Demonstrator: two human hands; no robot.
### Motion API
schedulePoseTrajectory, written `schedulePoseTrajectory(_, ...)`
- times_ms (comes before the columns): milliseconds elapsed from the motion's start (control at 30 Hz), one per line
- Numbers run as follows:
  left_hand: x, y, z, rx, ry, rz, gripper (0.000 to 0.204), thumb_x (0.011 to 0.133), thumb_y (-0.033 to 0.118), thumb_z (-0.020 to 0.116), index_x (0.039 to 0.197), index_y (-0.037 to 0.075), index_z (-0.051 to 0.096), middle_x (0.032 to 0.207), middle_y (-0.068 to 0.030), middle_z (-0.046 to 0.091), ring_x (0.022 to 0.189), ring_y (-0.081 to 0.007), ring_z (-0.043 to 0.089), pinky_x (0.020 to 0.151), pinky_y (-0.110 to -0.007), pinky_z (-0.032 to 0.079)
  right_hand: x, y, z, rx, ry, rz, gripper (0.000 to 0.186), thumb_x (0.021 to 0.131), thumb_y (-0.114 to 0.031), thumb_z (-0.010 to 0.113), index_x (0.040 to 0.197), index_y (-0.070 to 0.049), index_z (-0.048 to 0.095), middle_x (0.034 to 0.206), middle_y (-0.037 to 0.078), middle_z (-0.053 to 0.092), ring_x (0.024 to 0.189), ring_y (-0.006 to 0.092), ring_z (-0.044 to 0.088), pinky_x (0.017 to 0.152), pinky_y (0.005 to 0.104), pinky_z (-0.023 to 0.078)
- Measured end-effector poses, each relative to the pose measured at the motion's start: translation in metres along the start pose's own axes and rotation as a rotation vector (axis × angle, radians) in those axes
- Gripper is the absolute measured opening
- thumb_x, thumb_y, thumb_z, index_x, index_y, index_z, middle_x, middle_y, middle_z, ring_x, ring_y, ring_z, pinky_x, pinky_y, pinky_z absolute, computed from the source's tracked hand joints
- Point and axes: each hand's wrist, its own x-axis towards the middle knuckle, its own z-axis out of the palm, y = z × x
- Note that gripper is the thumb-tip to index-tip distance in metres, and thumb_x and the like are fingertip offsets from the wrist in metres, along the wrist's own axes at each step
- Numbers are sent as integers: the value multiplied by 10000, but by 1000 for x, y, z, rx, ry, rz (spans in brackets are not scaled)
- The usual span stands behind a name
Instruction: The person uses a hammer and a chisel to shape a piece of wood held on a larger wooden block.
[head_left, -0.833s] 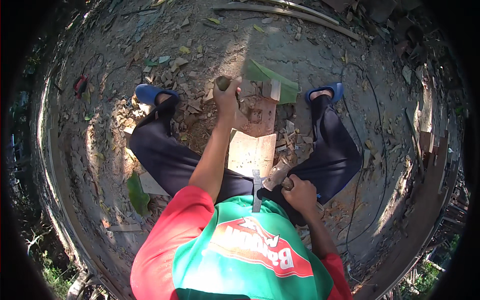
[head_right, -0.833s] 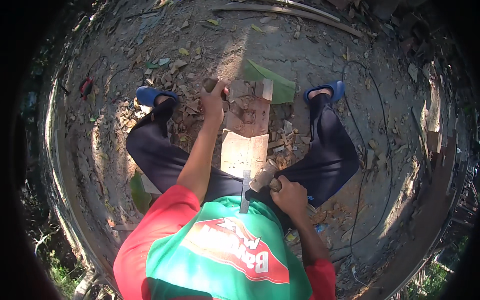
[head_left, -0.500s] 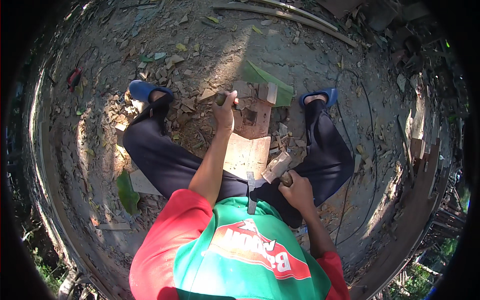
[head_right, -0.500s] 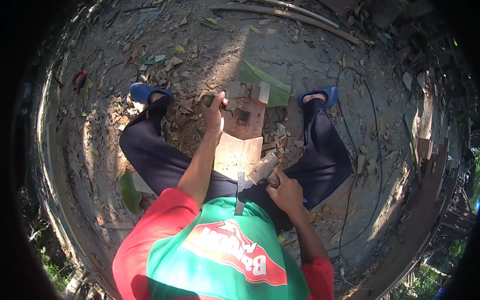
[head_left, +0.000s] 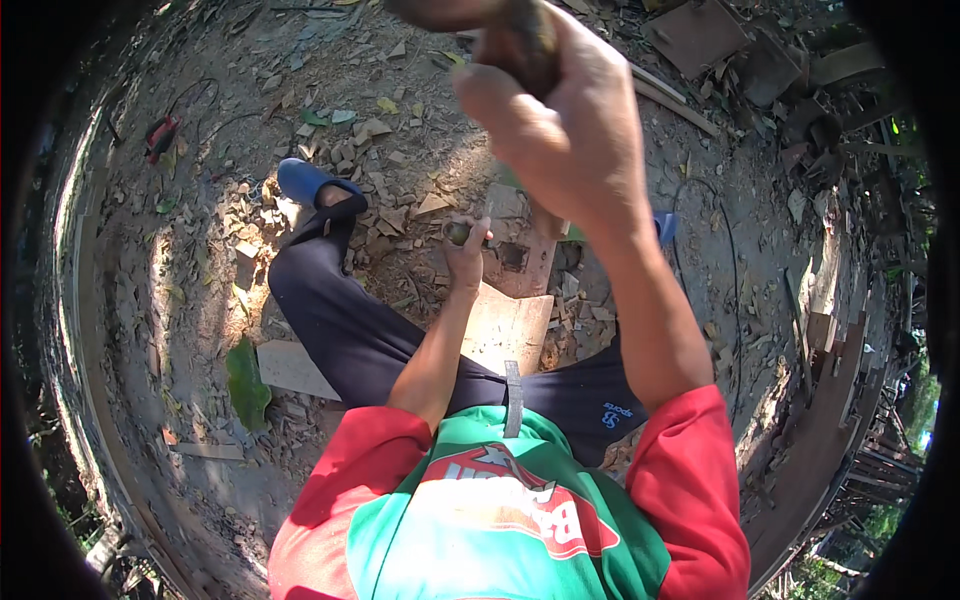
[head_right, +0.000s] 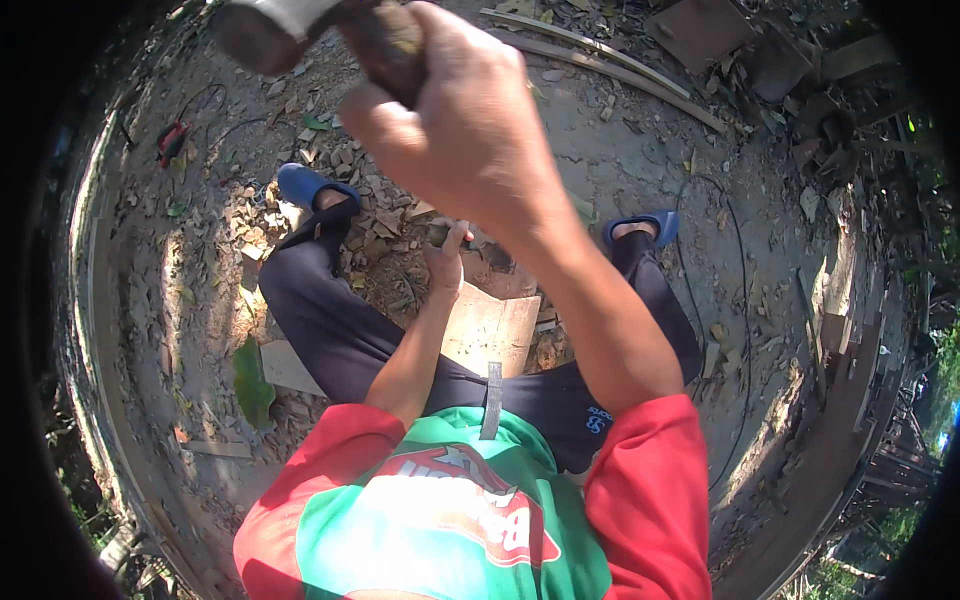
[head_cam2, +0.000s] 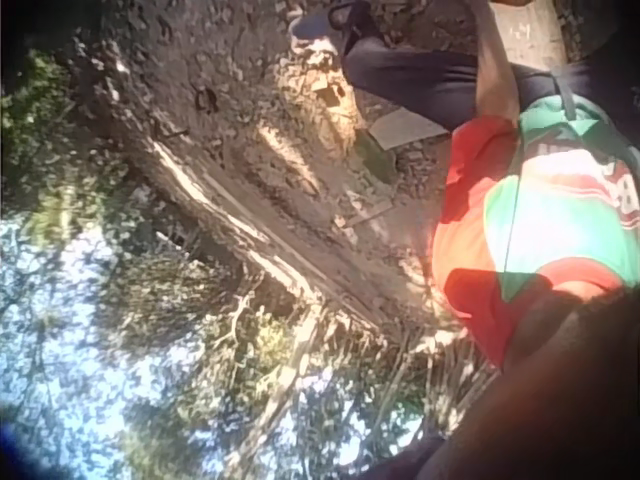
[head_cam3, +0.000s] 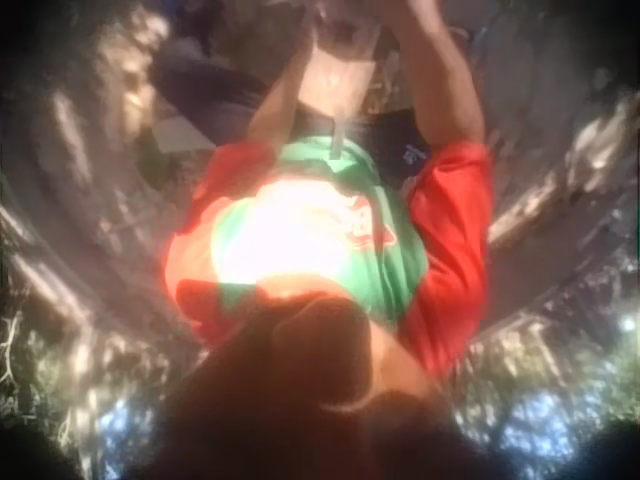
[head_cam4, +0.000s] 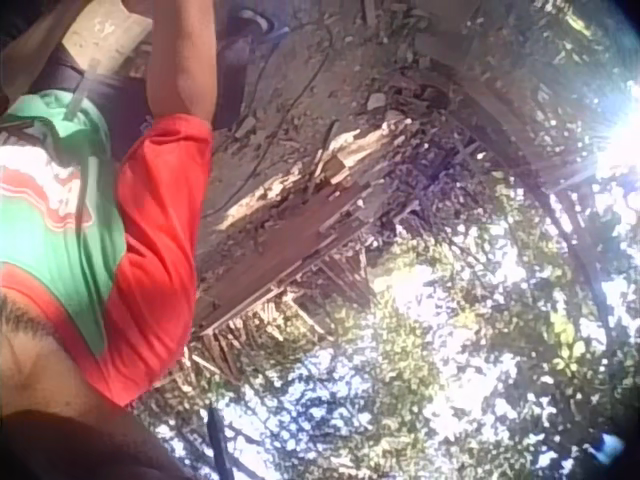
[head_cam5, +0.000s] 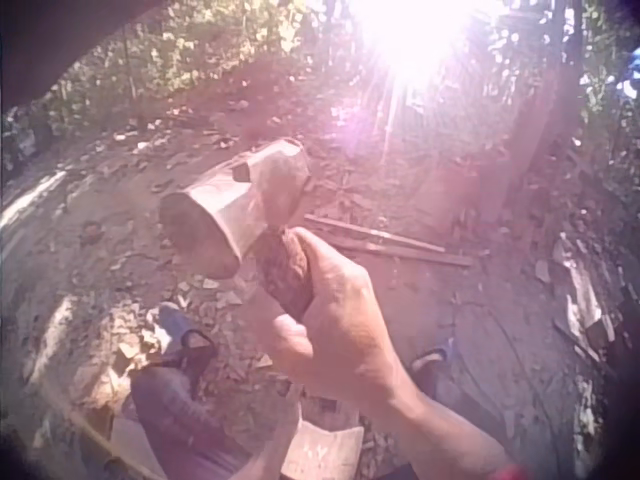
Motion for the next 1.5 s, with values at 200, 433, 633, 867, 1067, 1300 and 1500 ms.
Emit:
schedulePoseTrajectory(200, -19, -27, 4, -26, 170, -175, 170, 842, 20, 648, 1007, 19, 609, 954, -59, 649, 871, -148, 612, 761, -303, 489, -105, 166, 48, -748, -959, 604, 336, 744, -287, 726, 909, -4, 649, 846, 221, 692, 819, 413, 681, 752, 470, 556)
schedulePoseTrajectory(433, 56, -72, -95, -661, 598, -532, 144, 830, 58, 695, 850, 75, 553, 732, -28, 557, 658, -151, 535, 638, -315, 488, -196, 126, -23, -417, -474, 712, 321, 755, -208, 635, 963, 34, 598, 857, 264, 634, 834, 392, 651, 727, 446, 496)
schedulePoseTrajectory(633, 36, -21, -16, -394, 311, -327, 209, 871, 83, 698, 814, 104, 498, 699, -17, 524, 606, -138, 524, 599, -322, 500, -320, 108, -73, -450, -263, 1194, 289, 783, -218, 645, 911, 38, 609, 748, 228, 655, 775, 416, 670, 704, 469, 508)
schedulePoseTrajectory(867, 55, 62, 12, -189, 145, -98, 202, 872, 129, 719, 832, 106, 522, 649, -4, 529, 564, -114, 516, 557, -284, 467, -332, 116, -17, -639, -629, 1009, 354, 809, -336, 691, 929, -21, 581, 833, 241, 679, 851, 414, 675, 743, 510, 529)
schedulePoseTrajectory(1067, 51, 71, 30, -160, 3, -70, 193, 877, 157, 723, 863, 92, 542, 688, -7, 547, 608, -103, 529, 602, -265, 448, -324, 120, -15, -595, -517, 863, 369, 831, -367, 677, 937, -21, 606, 814, 210, 655, 800, 395, 655, 717, 493, 527)
schedulePoseTrajectory(1300, 36, 137, 12, -32, -146, -69, 168, 895, 129, 689, 892, 72, 531, 705, -2, 541, 633, -100, 532, 630, -270, 447, -273, 245, 12, -871, -242, 524, 500, 860, -372, 665, 1113, 50, 578, 1045, 224, 617, 950, 378, 622, 861, 429, 525)
schedulePoseTrajectory(1500, 48, 141, -47, 34, -3, -11, 166, 905, 108, 684, 891, 76, 523, 726, -11, 530, 644, -112, 531, 642, -279, 456, -243, 239, 126, -89, -418, 519, 440, 828, -366, 690, 1039, 16, 635, 960, 282, 644, 933, 391, 655, 852, 452, 551)
